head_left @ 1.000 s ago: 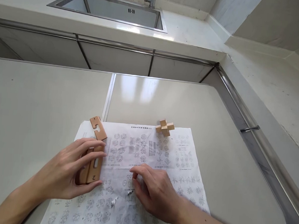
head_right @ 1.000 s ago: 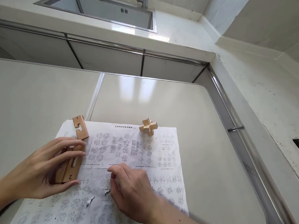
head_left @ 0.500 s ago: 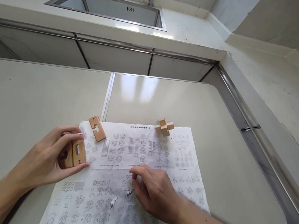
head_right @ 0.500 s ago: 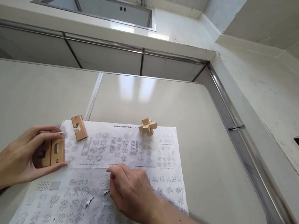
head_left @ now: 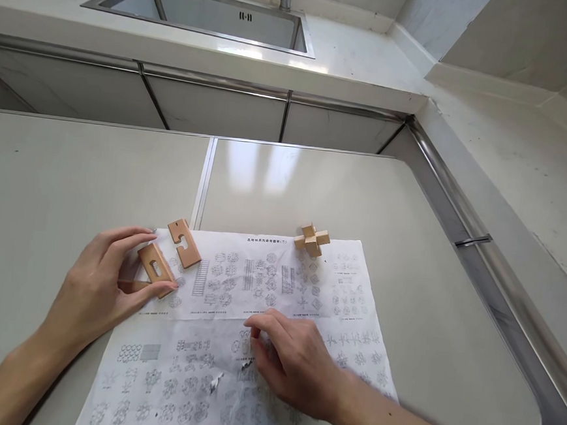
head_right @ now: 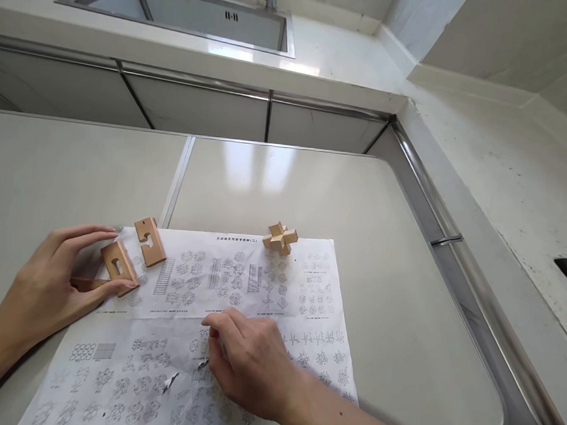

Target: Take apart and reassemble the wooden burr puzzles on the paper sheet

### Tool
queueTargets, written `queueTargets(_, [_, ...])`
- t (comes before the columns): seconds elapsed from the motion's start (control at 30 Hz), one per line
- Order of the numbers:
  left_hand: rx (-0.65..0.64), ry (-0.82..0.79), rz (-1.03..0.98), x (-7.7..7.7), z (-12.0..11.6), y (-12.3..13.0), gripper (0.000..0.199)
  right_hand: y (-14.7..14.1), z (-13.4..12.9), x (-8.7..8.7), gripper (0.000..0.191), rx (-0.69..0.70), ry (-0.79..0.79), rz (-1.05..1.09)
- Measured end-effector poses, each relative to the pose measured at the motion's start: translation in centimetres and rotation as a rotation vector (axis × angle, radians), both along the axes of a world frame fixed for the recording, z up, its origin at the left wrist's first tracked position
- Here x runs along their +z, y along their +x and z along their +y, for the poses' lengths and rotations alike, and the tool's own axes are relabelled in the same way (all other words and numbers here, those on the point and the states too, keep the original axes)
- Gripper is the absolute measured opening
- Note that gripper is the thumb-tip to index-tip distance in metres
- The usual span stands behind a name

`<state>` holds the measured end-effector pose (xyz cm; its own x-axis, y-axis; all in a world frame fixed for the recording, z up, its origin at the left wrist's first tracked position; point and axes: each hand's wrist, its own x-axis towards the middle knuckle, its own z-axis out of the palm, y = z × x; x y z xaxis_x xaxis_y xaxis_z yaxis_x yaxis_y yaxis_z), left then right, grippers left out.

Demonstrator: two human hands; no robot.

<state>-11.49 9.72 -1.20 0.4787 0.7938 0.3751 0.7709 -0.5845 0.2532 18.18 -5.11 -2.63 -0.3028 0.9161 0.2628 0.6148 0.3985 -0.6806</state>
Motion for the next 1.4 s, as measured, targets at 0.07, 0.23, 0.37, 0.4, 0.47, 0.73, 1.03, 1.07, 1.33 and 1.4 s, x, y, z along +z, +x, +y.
queueTargets(0.07, [0.033, 0.035, 0.005, -0.3, 0.0, 0.6, 0.058, 0.0, 0.0, 0.0, 0.022, 0.001, 0.0, 0.003])
queueTargets(0.23, [0.06, -0.058, -0.025, -0.5, -0.4, 1.3, 0.063, 0.0, 0.1, 0.1, 0.019, 0.014, -0.008, 0.007])
queueTargets(0.37, [0.008, -0.187, -0.07, 0.0, -0.6, 1.1, 0.056, 0.1, 0.3, 0.3, 0.021, 0.029, -0.001, 0.012])
queueTargets(0.4, [-0.026, -0.199, -0.075, 0.1, -0.6, 1.0, 0.056, 0.1, 0.3, 0.3, 0.021, 0.043, 0.01, 0.014])
queueTargets(0.47, [-0.111, -0.206, -0.074, 0.3, -0.6, 1.0, 0.058, 0.2, 0.4, 0.5, 0.021, 0.101, 0.04, 0.02])
queueTargets(0.73, [-0.238, -0.149, -0.023, 0.2, -0.4, 1.0, 0.053, 0.2, 0.2, 0.8, 0.018, 0.254, -0.09, 0.233])
queueTargets(1.03, [0.171, 0.017, 0.0, 0.1, 0.6, 0.2, 0.033, 5.6, 3.1, 1.2, 0.021, 0.075, -0.859, 0.926])
queueTargets(1.07, [0.218, -0.003, -0.002, 0.1, 0.7, 0.1, 0.035, 6.1, 3.3, 1.2, 0.021, 0.046, -0.853, 0.962])
queueTargets(1.33, [0.292, -0.174, -0.056, -0.3, 1.1, 0.1, 0.045, 7.0, 4.0, 0.8, 0.022, -0.038, -0.813, 1.017])
queueTargets(1.4, [0.288, -0.206, -0.085, -0.2, 1.4, 0.5, 0.047, 6.8, 4.1, 0.8, 0.022, -0.029, -0.81, 0.996])
